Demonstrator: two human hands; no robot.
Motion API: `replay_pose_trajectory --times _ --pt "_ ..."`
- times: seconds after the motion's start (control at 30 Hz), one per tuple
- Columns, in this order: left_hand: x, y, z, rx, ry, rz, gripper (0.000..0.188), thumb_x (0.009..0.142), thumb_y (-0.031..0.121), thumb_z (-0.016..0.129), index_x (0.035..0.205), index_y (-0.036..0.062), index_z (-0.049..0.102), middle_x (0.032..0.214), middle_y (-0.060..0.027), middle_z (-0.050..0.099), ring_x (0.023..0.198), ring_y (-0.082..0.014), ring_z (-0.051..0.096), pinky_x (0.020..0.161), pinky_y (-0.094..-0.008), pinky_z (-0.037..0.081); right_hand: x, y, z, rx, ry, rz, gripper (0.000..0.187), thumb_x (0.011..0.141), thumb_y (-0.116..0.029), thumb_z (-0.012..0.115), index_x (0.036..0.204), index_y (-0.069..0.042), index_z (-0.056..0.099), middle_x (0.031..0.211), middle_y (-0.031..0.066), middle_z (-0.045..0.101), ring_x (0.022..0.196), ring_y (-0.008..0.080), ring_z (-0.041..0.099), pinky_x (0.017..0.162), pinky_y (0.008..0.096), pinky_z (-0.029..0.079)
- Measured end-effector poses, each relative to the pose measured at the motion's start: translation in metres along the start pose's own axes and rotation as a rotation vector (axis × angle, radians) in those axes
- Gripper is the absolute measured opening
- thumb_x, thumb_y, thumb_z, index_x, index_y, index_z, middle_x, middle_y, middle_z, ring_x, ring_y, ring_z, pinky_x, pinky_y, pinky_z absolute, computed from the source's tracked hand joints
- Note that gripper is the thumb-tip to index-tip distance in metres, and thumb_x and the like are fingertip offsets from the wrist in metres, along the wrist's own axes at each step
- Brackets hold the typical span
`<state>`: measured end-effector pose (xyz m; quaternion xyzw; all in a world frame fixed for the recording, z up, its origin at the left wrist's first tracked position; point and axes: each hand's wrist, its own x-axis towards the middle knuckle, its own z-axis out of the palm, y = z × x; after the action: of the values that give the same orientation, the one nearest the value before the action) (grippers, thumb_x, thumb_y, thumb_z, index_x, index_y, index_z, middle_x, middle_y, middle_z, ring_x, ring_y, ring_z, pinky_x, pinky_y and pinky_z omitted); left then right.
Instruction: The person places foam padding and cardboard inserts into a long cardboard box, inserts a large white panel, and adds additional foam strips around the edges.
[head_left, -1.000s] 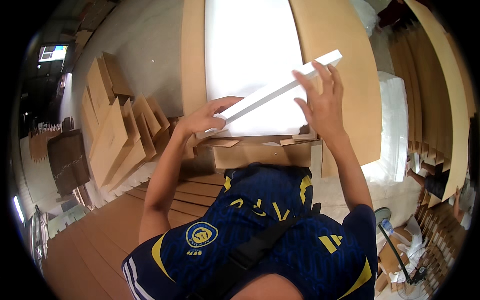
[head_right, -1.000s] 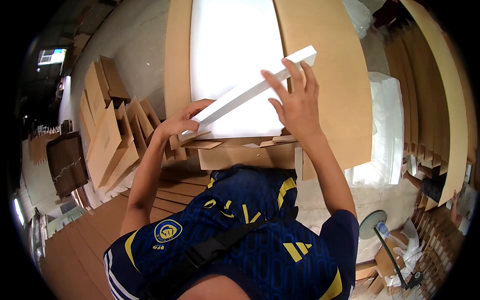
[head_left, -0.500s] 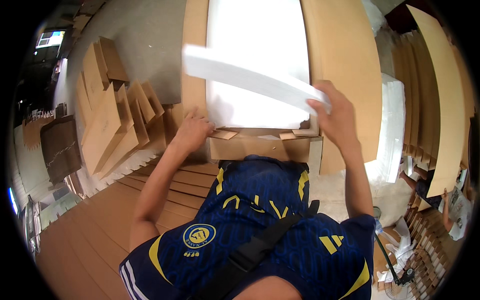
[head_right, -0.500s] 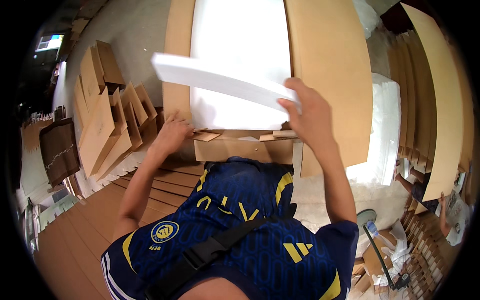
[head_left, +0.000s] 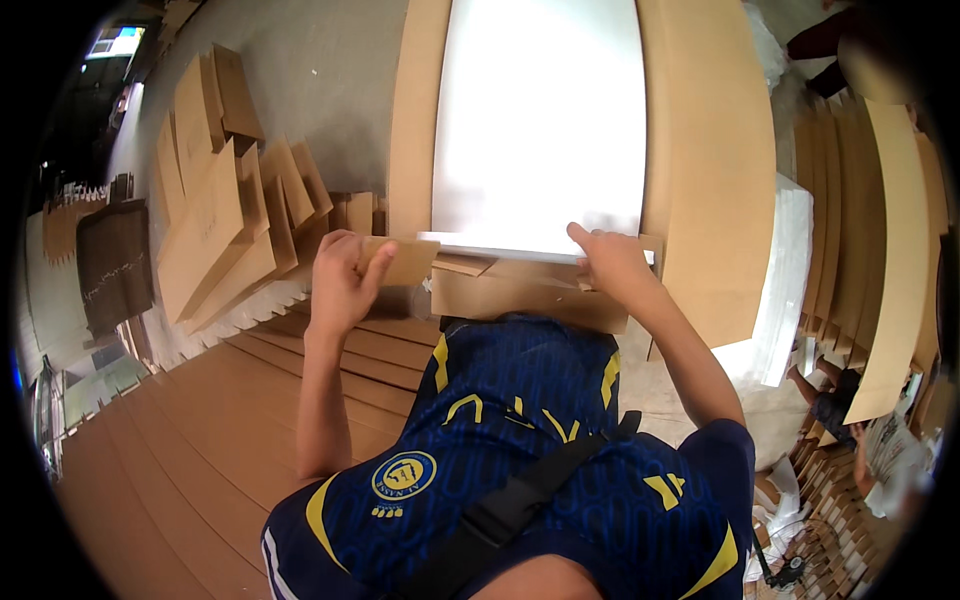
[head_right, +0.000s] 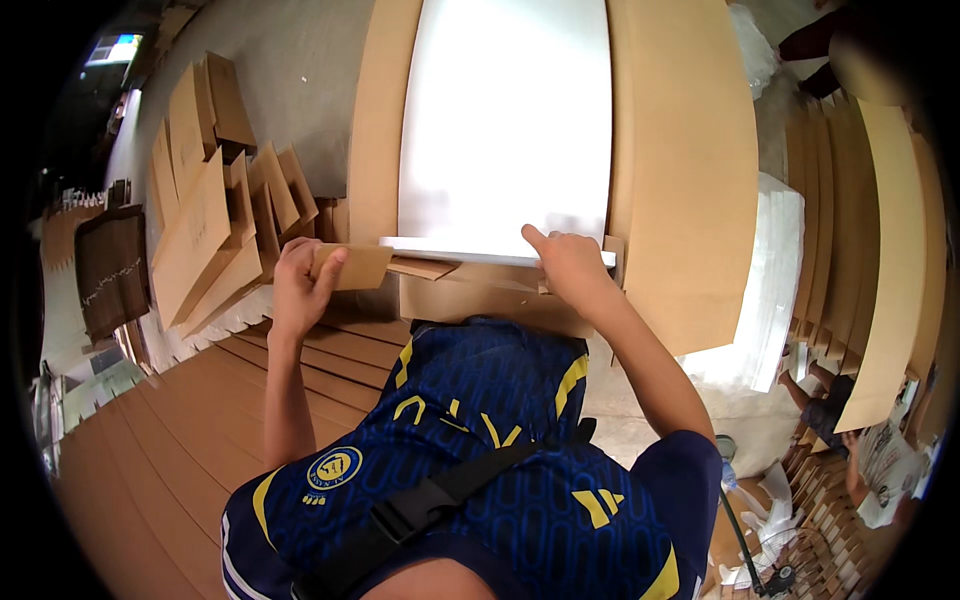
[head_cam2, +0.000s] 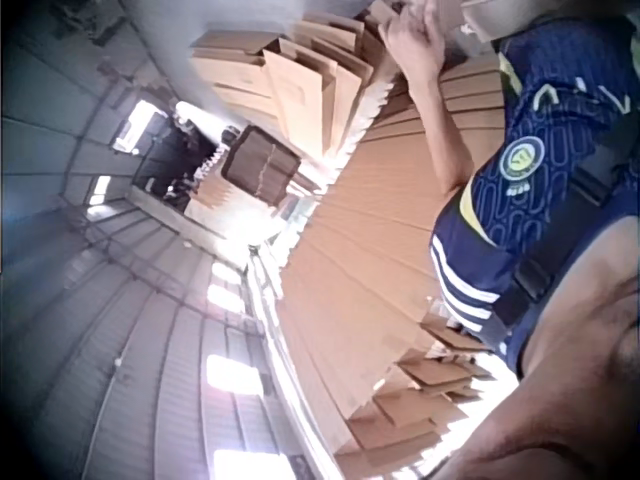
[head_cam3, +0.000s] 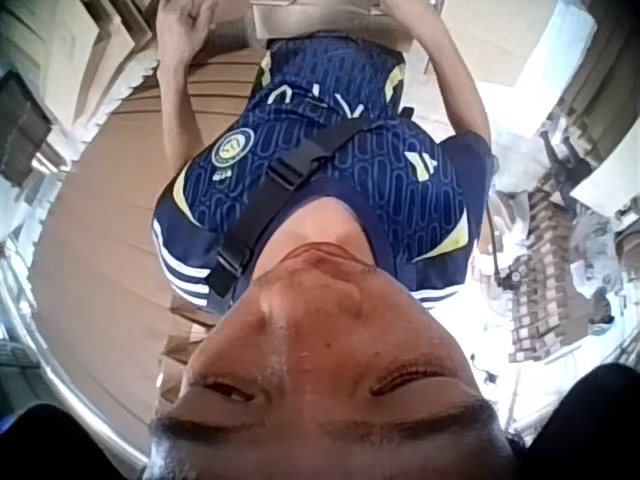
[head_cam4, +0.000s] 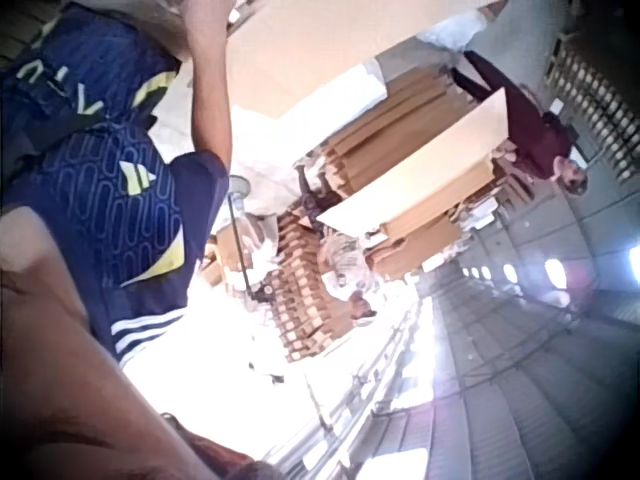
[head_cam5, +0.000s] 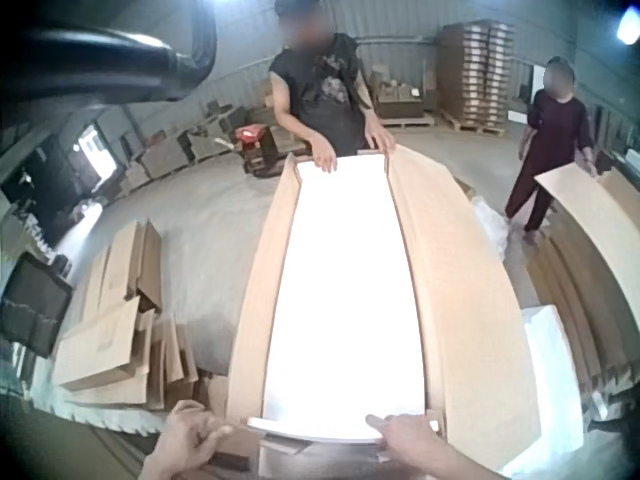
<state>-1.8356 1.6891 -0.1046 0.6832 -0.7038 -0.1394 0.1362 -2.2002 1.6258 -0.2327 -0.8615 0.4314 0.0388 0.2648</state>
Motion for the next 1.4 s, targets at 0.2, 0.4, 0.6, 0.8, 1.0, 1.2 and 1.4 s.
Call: replay_pose_trajectory --times 0.2,0.4,0.6,0.8,1.0,1.2,1.4 --pt "-0.029 0.006 0.004 -0.209 0.297 -0.115 0.029 0.091 0.022 0.075 0.081 -0.0023 0.064 0.074 -0.0148 0.059 0.076 -0.035 0.057 0.071 -0.0425 0.048 -0.001 0.001 -0.037 0.028 -0.38 0.067 0.049 0.094 -0.039 0.069 0.131 -0.01 0.056 0.109 0.0183 0.07 0.106 0.0385 0.066 0.09 0.0479 0.051" --pt "-0.042 -0.006 -0.01 -0.081 0.303 0.083 0.024 0.087 0.018 0.078 0.078 -0.0001 0.064 0.072 -0.0116 0.06 0.073 -0.0318 0.061 0.081 -0.0425 0.053 0.078 -0.057 -0.031 0.398 -0.146 -0.23 0.041 0.1 -0.042 0.061 0.124 -0.009 0.065 0.128 0.0146 0.066 0.12 0.0347 0.061 0.103 0.0435 0.048" --pt "-0.046 0.005 0.005 -0.176 0.08 0.236 0.025 0.081 0.02 0.083 0.074 0.0062 0.063 0.067 -0.0072 0.058 0.062 -0.0298 0.057 0.069 -0.042 0.051 0.185 -0.102 0.06 0.086 -0.008 -0.707 0.028 0.095 -0.012 0.056 0.12 -0.013 0.068 0.124 0.0079 0.066 0.127 0.0247 0.055 0.11 0.0429 0.04" --pt "-0.073 0.02 0.055 -0.126 -0.25 -0.124 0.03 0.09 0.033 0.075 0.112 0.0137 0.068 0.064 -0.0113 0.064 0.059 -0.0342 0.063 0.056 -0.0437 0.05 0.193 -0.099 0.081 -0.258 0.031 -0.937 0.03 0.095 -0.018 0.053 0.119 -0.02 0.071 0.128 0.0058 0.06 0.133 0.0239 0.047 0.115 0.0537 0.028" --pt "-0.072 0.002 0.061 -0.14 -0.192 -0.215 0.032 0.09 0.029 0.075 0.117 0.0122 0.07 0.073 -0.0115 0.07 0.063 -0.0348 0.065 0.059 -0.0414 0.053 0.181 -0.126 0.04 0.124 -0.311 -0.534 0.044 0.102 -0.039 0.052 0.135 -0.012 0.062 0.134 0.0162 0.06 0.133 0.035 0.049 0.115 0.0502 0.033" --pt "-0.048 0.014 0.0 -0.202 0.163 -0.181 0.033 0.082 0.014 0.084 0.111 0.0044 0.073 0.096 -0.0113 0.075 0.07 -0.0193 0.065 0.061 -0.0302 0.05 0.124 -0.117 0.005 0.289 -0.417 -0.332 0.045 0.102 -0.039 0.054 0.135 -0.009 0.059 0.1 0.0218 0.071 0.093 0.0424 0.069 0.083 0.0504 0.054" --pt "0.013 0.008 0.001 0.147 0.298 0.386 0.04 0.078 0.027 0.084 0.112 0.0091 0.073 0.089 -0.0038 0.072 0.072 -0.019 0.061 0.076 -0.0325 0.049 0.128 -0.099 -0.048 0.424 0.142 -0.139 0.034 0.106 -0.035 0.048 0.119 -0.006 0.061 0.077 0.0212 0.068 0.074 0.0422 0.068 0.069 0.0512 0.053"
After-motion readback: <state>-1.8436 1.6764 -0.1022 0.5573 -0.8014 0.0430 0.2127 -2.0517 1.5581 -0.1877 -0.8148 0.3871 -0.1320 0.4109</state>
